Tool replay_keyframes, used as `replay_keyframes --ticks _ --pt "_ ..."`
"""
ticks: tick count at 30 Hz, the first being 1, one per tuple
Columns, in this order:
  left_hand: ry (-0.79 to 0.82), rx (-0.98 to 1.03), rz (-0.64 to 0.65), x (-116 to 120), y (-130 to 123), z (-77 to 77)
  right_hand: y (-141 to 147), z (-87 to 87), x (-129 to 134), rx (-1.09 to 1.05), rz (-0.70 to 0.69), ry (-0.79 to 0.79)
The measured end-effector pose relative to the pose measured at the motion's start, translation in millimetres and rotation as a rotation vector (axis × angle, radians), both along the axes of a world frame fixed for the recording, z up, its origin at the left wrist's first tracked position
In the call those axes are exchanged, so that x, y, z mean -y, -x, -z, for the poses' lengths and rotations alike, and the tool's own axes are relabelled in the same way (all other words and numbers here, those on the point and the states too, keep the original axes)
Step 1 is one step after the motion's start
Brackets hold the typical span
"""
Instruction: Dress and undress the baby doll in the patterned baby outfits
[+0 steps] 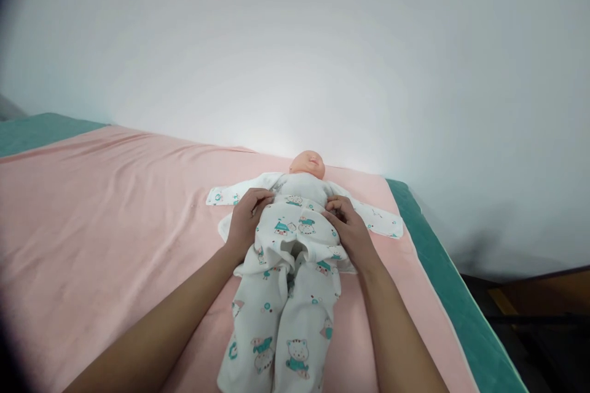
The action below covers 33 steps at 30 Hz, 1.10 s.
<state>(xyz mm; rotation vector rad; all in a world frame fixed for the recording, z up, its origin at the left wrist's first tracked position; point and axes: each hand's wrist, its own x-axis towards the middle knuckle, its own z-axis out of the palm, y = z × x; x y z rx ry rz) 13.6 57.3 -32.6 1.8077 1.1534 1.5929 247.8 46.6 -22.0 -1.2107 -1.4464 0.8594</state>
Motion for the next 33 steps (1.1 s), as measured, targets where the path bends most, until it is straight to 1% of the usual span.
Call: replay_keyframes --ticks 2,4,6,7,12,17,22,24,27,30,33 --pt "-0.029 -0.017 -0.010 1 0 -1.0 -2 -0.7 -1 0.029 -0.027 0.014" --pt "-0.060 -0.031 -0.051 3 0 -1.2 -5 -1.5 -1 0.070 -0.055 0.021" --pt "-0.058 -0.039 -0.078 3 0 -1.1 -7 -2.5 -1 0.102 -0.075 0.016" --pt "-0.039 -0.040 -0.067 3 0 -1.0 -8 -3.0 0 0.109 -0.084 0.010" --pt "0.088 -0.023 0.103 -4 2 -2.7 -7 -6.0 3 0.080 -0.144 0.000" --pt "0.153 -0.041 0.279 -11 10 -7.9 -3 -10.5 6 0.052 -0.183 0.031" --pt "0.253 -0.006 0.370 -13 17 -10.3 -1 -13.4 7 0.103 -0.187 0.042" --pt "0.248 -0.025 0.394 -14 19 -9.8 -2 -13.0 6 0.132 -0.189 0.029" --pt "0.170 -0.069 0.392 -16 19 -8.9 -2 -11.3 5 0.169 -0.186 0.000" --pt "0.088 -0.090 0.331 -16 13 -8.9 -2 -10.1 2 0.197 -0.166 -0.047" --pt "0.101 -0.014 0.293 -21 5 -9.3 1 -10.1 -5 0.227 -0.120 -0.067"
